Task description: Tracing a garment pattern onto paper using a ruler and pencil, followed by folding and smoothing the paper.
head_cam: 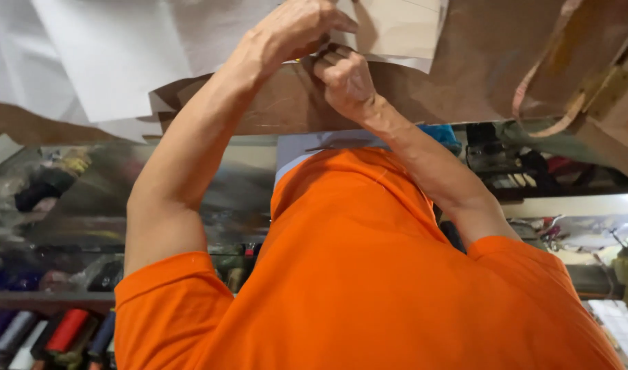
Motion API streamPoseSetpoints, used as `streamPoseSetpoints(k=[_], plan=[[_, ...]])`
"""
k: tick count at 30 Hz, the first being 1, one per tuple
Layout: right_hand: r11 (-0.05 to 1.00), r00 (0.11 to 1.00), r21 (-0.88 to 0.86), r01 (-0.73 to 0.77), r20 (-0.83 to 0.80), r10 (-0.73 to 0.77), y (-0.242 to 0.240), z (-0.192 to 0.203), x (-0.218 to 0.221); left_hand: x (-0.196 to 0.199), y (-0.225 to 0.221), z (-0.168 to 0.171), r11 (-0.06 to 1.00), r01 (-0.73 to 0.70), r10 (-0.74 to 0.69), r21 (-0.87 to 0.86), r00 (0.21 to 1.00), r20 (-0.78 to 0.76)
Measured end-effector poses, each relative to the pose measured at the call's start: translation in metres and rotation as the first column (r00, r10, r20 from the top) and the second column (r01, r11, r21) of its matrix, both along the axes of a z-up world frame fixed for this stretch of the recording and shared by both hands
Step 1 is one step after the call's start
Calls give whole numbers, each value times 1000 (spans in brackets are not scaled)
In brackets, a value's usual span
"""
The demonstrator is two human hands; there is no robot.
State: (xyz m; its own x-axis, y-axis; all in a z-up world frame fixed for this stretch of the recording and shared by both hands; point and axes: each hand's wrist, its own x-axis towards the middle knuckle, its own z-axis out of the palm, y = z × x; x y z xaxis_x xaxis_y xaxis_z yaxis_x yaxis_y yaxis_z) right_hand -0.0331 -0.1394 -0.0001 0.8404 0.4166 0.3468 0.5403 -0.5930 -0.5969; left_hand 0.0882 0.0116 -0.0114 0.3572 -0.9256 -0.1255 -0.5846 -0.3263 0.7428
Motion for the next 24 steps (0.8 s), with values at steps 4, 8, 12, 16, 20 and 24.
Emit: streamPoseSetpoints(k=[4, 8, 12, 16, 20, 24], plan=[[999, 998, -12, 35, -45, -35, -18, 15, -3, 3, -3, 23, 942, -48, 149, 331, 946, -287], [1000, 971, -26, 17, -237, -23, -56, 39, -7, -1, -2, 23, 968, -89, 131, 234, 977, -168], [993, 964, -60, 101, -242, -113, -101, 46, -18, 1, -2, 36, 992, -95, 104, 83, 989, -105], [985, 943, -57, 165, -284, -175, -134, 44, -28, 1, -2, 40, 988, -104, 118, 116, 986, -119], [986, 944, 9, 167, -291, -157, -129, 64, -24, -1, -4, 36, 985, -107, 126, 138, 983, -135], [990, 961, -36, 138, -237, -142, -116, 46, -21, -2, -4, 33, 969, -106, 136, 225, 983, -125]])
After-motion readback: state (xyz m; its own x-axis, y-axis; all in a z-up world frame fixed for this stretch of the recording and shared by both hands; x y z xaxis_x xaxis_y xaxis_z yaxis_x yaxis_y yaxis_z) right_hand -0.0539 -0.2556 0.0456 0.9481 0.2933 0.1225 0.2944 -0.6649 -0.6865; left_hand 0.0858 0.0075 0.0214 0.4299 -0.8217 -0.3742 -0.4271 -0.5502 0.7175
